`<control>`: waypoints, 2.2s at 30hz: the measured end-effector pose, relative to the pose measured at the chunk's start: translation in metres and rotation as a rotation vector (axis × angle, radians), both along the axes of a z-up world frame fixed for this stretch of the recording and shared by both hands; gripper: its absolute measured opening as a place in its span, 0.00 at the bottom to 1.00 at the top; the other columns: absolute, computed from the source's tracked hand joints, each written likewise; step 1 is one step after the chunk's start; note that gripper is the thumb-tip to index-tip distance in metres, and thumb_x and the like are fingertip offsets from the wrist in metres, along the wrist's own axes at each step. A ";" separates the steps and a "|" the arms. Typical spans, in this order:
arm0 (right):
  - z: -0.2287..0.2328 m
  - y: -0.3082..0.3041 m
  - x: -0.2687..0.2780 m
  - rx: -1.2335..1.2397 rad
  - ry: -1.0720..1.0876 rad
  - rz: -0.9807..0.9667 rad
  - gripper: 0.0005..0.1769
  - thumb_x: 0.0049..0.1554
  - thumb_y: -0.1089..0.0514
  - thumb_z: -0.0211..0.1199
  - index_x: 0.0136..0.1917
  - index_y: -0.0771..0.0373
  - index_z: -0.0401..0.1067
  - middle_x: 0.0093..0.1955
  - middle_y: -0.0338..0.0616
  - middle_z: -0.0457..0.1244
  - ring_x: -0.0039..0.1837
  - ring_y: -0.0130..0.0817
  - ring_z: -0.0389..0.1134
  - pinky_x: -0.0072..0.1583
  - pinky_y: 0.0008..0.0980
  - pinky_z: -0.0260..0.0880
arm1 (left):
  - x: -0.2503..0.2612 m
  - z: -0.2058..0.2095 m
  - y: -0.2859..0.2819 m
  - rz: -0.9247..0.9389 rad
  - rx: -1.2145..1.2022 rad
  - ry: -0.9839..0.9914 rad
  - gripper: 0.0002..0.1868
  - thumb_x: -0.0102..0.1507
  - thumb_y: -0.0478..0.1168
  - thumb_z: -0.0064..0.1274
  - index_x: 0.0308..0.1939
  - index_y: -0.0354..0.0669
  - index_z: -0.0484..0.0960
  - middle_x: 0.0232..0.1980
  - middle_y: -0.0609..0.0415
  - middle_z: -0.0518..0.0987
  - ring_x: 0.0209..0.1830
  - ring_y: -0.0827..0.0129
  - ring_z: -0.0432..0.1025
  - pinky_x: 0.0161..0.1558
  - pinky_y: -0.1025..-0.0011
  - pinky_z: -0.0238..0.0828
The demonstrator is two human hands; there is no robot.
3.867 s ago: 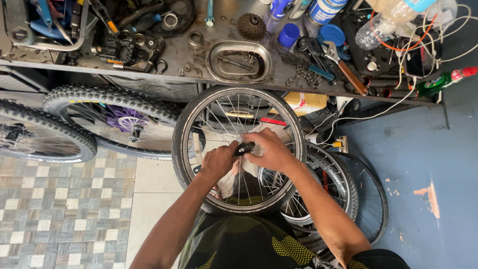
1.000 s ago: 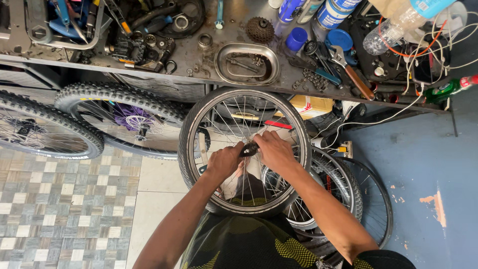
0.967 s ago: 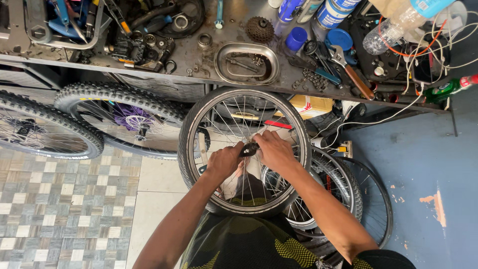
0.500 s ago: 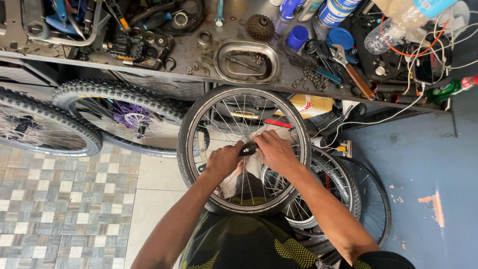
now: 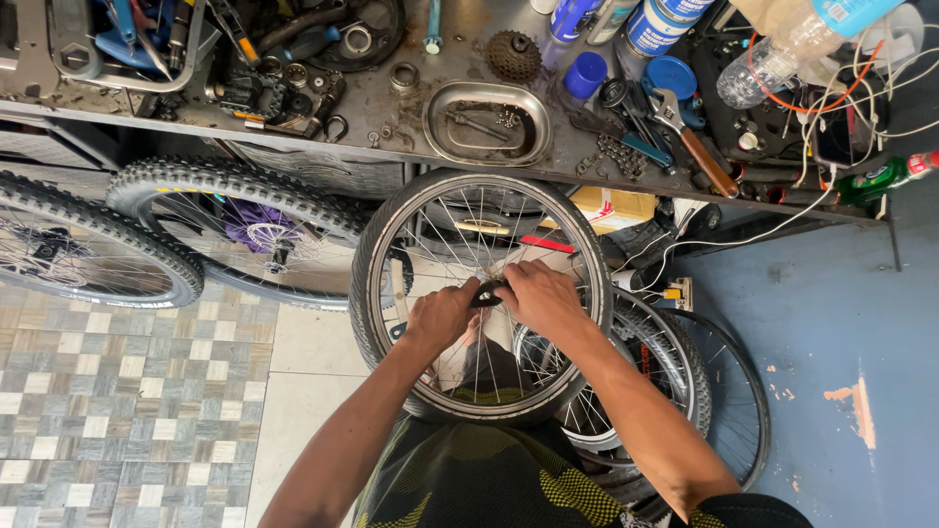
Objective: The person removes a cassette from a bicycle wheel hub, places it on a workbench, and then uses a wrench to tighten the hub nut. The person then spins the wheel to check the hub's movement and handles small ball bearings from a tray.
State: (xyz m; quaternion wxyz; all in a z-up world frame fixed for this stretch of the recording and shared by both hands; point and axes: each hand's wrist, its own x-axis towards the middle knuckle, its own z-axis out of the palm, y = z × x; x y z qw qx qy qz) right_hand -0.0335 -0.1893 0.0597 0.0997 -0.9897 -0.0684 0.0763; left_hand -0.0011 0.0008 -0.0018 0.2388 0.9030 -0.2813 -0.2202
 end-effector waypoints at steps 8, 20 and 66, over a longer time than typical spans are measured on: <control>-0.017 -0.011 -0.005 0.070 -0.038 0.097 0.18 0.53 0.58 0.63 0.58 0.54 0.73 0.57 0.45 0.66 0.59 0.44 0.68 0.53 0.45 0.72 | 0.000 -0.002 0.000 -0.019 0.008 -0.025 0.17 0.65 0.44 0.56 0.53 0.44 0.70 0.34 0.44 0.83 0.37 0.47 0.81 0.37 0.51 0.78; 0.014 0.005 0.005 -0.168 0.263 -0.111 0.30 0.65 0.32 0.56 0.54 0.62 0.74 0.46 0.50 0.70 0.53 0.45 0.73 0.56 0.44 0.71 | 0.002 0.001 0.000 -0.027 0.014 -0.004 0.17 0.66 0.45 0.56 0.53 0.43 0.70 0.34 0.45 0.83 0.37 0.48 0.81 0.37 0.51 0.77; -0.002 -0.045 0.106 0.182 -0.254 -0.113 0.13 0.57 0.54 0.67 0.54 0.57 0.72 0.55 0.52 0.67 0.53 0.53 0.71 0.51 0.49 0.71 | -0.004 -0.011 0.001 0.024 -0.029 0.046 0.21 0.64 0.44 0.58 0.58 0.48 0.70 0.39 0.43 0.83 0.40 0.44 0.80 0.42 0.49 0.77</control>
